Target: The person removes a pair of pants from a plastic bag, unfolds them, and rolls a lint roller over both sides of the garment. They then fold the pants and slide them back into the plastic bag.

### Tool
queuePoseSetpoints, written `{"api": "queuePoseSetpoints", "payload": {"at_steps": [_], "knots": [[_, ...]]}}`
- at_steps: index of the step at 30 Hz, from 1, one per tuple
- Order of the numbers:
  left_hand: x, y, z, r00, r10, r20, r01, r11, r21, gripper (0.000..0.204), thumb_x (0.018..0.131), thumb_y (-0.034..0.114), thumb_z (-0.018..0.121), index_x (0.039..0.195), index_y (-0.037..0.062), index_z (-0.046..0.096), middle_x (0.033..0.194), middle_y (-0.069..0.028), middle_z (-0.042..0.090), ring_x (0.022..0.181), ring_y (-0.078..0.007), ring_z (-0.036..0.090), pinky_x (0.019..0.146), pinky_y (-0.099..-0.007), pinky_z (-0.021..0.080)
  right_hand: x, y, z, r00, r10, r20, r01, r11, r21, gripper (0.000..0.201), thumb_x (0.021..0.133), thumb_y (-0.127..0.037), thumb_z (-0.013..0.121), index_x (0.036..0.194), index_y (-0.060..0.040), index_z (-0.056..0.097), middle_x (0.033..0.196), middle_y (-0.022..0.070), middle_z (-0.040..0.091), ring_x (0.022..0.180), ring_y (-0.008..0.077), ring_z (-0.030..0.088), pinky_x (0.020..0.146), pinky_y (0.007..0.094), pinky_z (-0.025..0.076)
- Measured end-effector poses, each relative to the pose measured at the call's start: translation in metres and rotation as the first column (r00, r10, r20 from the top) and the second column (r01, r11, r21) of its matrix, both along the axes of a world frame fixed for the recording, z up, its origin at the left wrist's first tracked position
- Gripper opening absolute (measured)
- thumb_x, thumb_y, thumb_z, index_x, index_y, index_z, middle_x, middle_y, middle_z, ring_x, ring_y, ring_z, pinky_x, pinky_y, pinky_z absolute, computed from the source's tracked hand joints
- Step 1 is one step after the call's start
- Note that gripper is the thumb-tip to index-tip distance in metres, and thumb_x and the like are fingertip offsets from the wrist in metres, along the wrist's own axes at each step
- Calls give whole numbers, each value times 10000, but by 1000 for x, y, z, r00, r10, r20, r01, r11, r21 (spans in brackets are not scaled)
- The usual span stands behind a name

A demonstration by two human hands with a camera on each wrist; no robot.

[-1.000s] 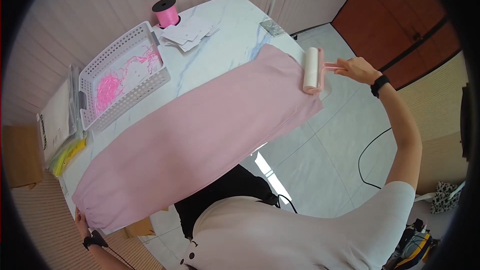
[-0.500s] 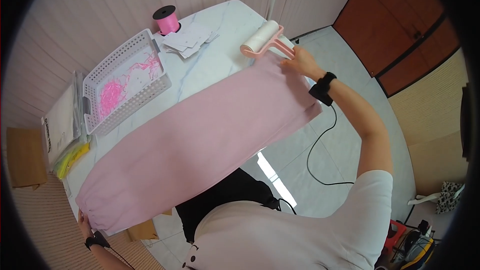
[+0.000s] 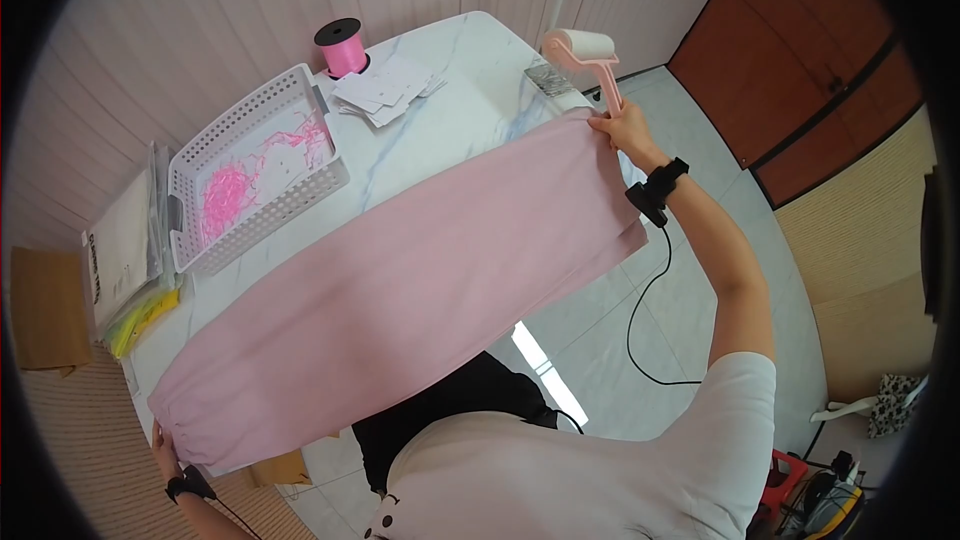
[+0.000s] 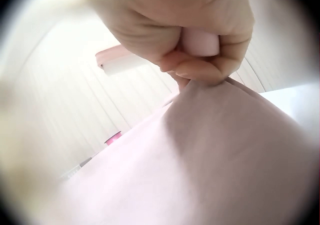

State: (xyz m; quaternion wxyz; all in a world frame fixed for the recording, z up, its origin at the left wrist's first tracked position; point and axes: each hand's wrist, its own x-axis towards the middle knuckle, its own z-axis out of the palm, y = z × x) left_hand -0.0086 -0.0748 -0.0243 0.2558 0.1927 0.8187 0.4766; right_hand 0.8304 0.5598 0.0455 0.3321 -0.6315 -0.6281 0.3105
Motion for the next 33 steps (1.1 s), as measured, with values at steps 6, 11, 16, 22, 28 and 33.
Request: {"api": "queuePoseSetpoints", "payload": {"at_steps": [6,11,16,22,28,33], "knots": [[-2,-1,4,1000,-6,-12,5,999,-34,466,953,86,493,1412,107,414,1328,-137,507,1148,-213,512,979,-303,393,6,-10,20,923,66,378,-161,961,226,507,821,-459,686,864,19,525,660,148,556,605,245,591,573,373,475],[7,2,7,1000,25,-11,-25,998,-55,459,954,97,494,1407,101,420,1341,-133,495,1174,-211,495,998,-300,375,-19,-62,41,652,447,612,-658,736,163,447,839,-508,615,873,-73,523,708,164,598,640,366,566,571,413,447],[8,3,8,1000,-5,22,4,1000,12,472,949,107,506,1412,100,414,1349,-132,485,1192,-213,481,1015,-306,359,-56,-85,25,351,601,718,-855,519,-17,431,878,-517,544,852,-88,507,664,142,579,632,362,578,565,419,450],[2,0,5,999,35,3,-35,999,20,460,939,67,511,1393,77,435,1362,-149,479,1220,-215,462,1035,-310,343,-2,-64,20,287,600,747,-771,607,-191,462,900,-544,486,883,-86,542,683,162,600,659,369,596,596,445,456],[5,4,7,999,50,7,-50,999,-8,462,938,74,515,1392,72,433,1346,-137,497,1196,-217,483,1019,-312,362,137,-72,44,274,429,861,-552,803,-224,467,892,-552,492,855,-86,521,655,157,583,626,354,581,576,439,449],[-3,0,-1,1000,-12,8,12,1000,16,472,951,114,503,1411,79,404,1343,-138,491,1186,-224,486,1016,-318,363,141,-100,83,303,309,901,-469,872,-142,450,884,-528,521,807,-85,493,616,137,564,578,341,555,529,412,444]]}}
